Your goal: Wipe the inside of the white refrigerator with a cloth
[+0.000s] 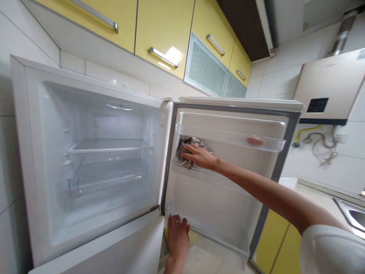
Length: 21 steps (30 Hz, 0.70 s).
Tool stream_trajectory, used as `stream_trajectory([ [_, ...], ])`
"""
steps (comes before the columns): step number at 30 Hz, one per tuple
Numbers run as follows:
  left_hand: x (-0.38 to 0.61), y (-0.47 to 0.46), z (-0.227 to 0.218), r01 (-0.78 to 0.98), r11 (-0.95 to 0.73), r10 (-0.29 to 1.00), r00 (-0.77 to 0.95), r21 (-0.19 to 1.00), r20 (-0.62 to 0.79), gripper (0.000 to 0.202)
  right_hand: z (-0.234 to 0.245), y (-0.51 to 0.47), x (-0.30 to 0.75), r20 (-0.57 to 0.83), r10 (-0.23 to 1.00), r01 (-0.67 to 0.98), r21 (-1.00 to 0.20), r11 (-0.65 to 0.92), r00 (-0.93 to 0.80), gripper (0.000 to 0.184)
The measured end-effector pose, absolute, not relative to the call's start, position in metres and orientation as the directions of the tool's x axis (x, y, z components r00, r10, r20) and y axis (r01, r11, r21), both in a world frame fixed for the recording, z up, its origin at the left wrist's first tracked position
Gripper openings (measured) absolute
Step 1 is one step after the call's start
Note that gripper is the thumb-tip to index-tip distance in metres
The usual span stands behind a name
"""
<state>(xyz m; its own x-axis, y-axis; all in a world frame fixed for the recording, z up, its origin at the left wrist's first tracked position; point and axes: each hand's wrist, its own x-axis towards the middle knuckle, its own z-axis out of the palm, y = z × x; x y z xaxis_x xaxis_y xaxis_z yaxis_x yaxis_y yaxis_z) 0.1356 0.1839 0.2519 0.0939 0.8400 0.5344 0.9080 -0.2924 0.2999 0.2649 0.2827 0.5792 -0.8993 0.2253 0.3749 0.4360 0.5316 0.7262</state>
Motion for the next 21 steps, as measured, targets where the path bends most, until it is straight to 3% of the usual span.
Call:
stream_trajectory([
  [4,0.132,0.176,0.269,0.89,-0.287,0.883,0.103,0.355,0.458,0.029,0.583,0.246,0.312,0.394,0.406,0.561,0.658,0.501,-0.825,0.046],
  [7,0.132,0.175,0.273,0.884,-0.295,0.885,0.11,0.362,0.453,0.029,0.586,0.213,0.348,0.439,0.531,0.687,0.527,0.501,-0.725,0.054],
  [13,0.135,0.176,0.274,0.875,-0.306,0.887,0.119,0.376,0.445,0.029,0.587,0.165,0.415,0.47,0.714,0.855,0.286,0.432,-0.518,0.055],
  [17,0.139,0.175,0.278,0.893,-0.279,0.9,0.115,0.353,0.42,0.032,0.59,0.148,0.44,0.54,0.679,0.85,0.151,0.504,-0.498,0.056],
  [21,0.139,0.175,0.281,0.903,-0.265,0.912,0.12,0.338,0.392,0.031,0.593,0.114,0.439,0.741,0.46,0.761,0.104,0.641,-0.489,0.039],
])
